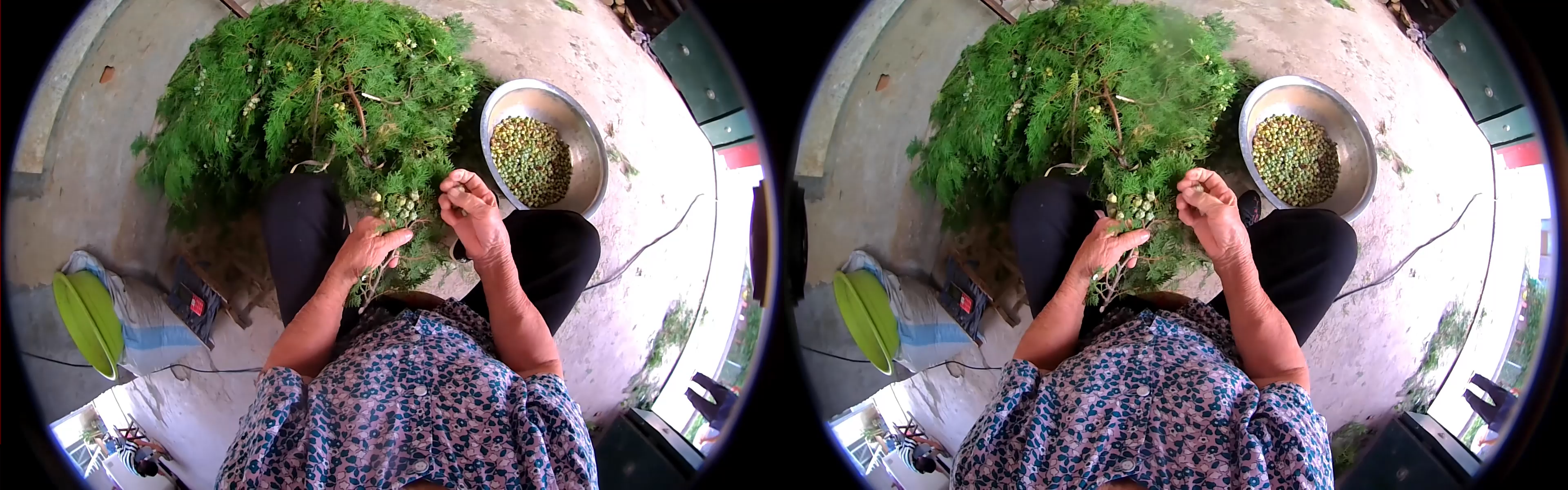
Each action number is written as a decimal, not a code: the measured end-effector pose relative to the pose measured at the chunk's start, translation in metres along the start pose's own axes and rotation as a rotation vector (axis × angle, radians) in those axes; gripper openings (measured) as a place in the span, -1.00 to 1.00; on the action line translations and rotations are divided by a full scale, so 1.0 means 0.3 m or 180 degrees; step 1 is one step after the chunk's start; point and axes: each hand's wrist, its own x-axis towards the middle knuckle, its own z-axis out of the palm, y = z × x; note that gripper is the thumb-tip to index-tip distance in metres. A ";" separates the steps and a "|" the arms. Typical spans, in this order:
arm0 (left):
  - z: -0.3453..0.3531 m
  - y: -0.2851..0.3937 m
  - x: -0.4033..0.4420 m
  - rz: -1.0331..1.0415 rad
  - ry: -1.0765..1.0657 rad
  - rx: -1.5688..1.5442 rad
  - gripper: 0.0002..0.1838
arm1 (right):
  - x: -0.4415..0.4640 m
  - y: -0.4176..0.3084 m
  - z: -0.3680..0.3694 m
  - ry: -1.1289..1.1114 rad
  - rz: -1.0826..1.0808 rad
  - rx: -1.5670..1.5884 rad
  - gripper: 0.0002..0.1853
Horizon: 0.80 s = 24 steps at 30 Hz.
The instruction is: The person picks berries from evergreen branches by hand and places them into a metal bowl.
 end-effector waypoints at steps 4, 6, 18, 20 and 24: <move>0.002 0.003 -0.001 0.0040 -0.0227 0.0076 -0.71 | -0.006 0.005 0.023 -0.0738 -0.1309 -0.3178 -0.75; 0.004 0.011 -0.002 0.0050 -0.0200 0.0232 -0.70 | 0.011 0.019 0.027 -0.0979 -0.1962 -0.3824 -0.71; -0.001 -0.013 -0.001 0.0069 -0.0215 -0.0110 -0.67 | 0.051 0.017 -0.083 -0.0369 0.0012 0.0101 -0.84; 0.000 0.002 -0.002 0.0068 -0.0109 -0.0148 -0.69 | 0.023 -0.003 -0.034 -0.0215 0.0010 -0.0115 -0.85; -0.003 0.001 0.003 0.0096 0.0152 -0.0230 -0.68 | -0.018 0.002 0.017 -0.0225 0.0123 -0.0297 -0.93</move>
